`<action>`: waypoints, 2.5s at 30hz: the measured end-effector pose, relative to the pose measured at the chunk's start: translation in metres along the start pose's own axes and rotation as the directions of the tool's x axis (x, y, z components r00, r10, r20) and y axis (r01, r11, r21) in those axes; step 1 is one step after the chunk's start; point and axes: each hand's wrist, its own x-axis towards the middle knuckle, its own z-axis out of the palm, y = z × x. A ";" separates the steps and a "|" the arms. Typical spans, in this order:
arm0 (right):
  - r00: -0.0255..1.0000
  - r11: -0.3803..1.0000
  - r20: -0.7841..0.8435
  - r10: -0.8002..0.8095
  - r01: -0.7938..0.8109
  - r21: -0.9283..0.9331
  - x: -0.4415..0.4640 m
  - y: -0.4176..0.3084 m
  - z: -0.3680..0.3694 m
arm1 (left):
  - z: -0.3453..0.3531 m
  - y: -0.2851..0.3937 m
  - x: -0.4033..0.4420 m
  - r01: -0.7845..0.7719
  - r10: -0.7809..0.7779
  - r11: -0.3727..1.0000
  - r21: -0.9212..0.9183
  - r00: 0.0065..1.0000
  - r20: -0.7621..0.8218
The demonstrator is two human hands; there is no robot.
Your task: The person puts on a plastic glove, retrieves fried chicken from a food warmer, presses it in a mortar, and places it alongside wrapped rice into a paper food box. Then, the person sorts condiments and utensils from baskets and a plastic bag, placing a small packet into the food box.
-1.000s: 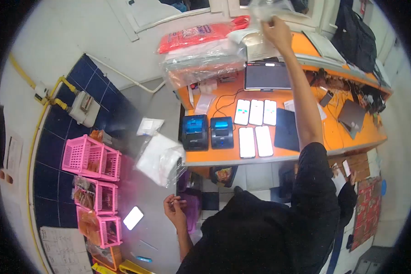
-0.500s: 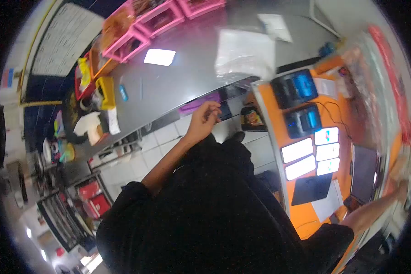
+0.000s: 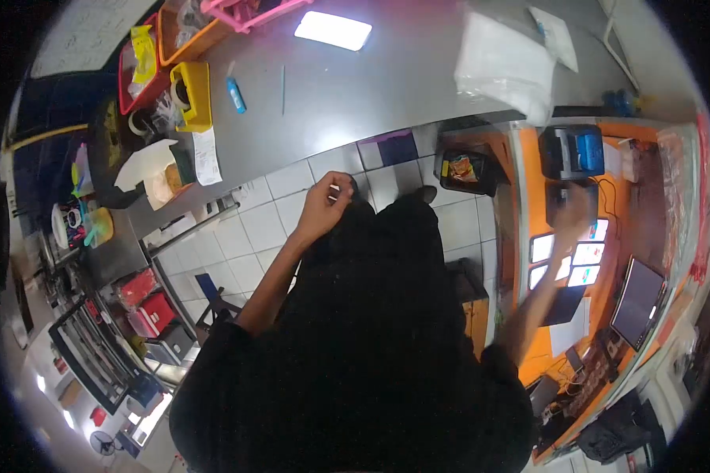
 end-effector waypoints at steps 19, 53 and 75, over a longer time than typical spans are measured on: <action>-0.429 0.212 0.546 -0.719 0.613 0.761 -0.410 -0.353 0.476 | 0.011 -0.237 -0.198 0.429 -0.763 0.647 -0.631 0.349 -0.545; -0.105 -0.057 0.253 -0.962 0.980 0.189 -0.465 -0.502 0.672 | 0.083 -0.400 -0.258 -0.344 -0.996 -0.042 -0.938 0.087 0.013; 0.100 0.611 0.667 -0.738 0.516 0.599 -0.454 -0.389 0.399 | -0.175 -0.275 -0.176 0.294 -0.486 0.874 -0.387 0.536 -0.690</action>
